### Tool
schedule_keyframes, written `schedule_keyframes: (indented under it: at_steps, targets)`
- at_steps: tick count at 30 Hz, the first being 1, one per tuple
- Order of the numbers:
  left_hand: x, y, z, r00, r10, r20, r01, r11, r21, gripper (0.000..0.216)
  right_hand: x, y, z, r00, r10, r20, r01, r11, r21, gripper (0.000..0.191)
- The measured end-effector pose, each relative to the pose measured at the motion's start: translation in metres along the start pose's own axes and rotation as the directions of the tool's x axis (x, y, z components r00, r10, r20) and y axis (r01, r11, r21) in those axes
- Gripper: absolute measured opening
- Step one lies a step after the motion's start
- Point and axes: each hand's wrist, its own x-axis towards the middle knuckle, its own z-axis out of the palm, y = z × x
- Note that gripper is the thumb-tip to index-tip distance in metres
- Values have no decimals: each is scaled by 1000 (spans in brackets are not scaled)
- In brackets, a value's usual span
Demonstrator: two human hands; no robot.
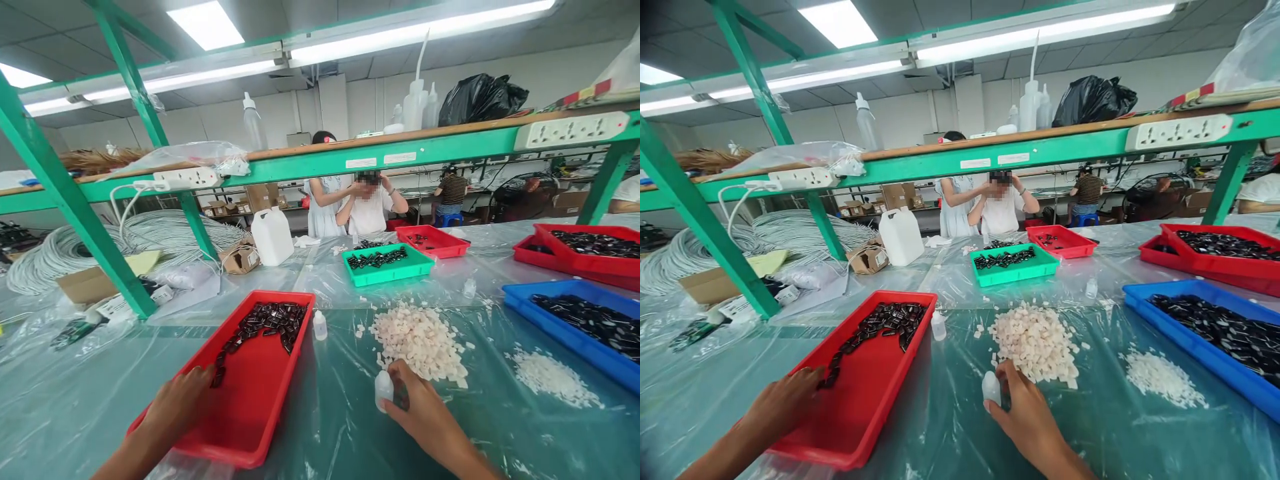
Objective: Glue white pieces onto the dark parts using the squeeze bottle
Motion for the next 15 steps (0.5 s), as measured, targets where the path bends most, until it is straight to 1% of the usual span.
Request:
schedule_keyframes:
  at_steps: [2,4,5,6,7,9,11,12,13,15]
  targets:
    - [-11,21,-5,997,64,-48,-70,988,-138,18,6,-3,-3,999,-43,17,41,995,94,29]
    - [-27,53,-5,981,171,-90,-192,925,-329,24,14,-7,-10,993,-116,29,107,973,205,29]
    - [-36,73,-2,969,222,-109,-247,864,-439,28,18,-8,-15,988,-150,28,138,956,258,29]
    - [-43,96,3,956,277,-101,-286,786,-549,33,22,-9,-19,984,-177,22,162,938,308,30]
    - [-50,120,10,946,306,-111,-301,695,-652,40,25,-9,-23,981,-192,11,176,920,351,31]
    - [-55,170,28,937,331,-113,-274,492,-827,52,27,-4,-29,982,-189,-21,181,890,419,35]
    - [-50,214,47,939,332,-85,-188,292,-938,49,27,4,-33,984,-168,-53,173,868,466,37]
    - [-45,232,56,941,332,-64,-137,201,-970,47,26,9,-34,986,-156,-65,168,859,483,37]
    - [-38,246,63,944,326,-44,-86,116,-990,45,26,14,-35,986,-145,-77,164,853,496,37]
    - [-24,263,74,956,292,-3,5,-27,-1000,41,27,22,-36,988,-119,-102,155,843,516,36]
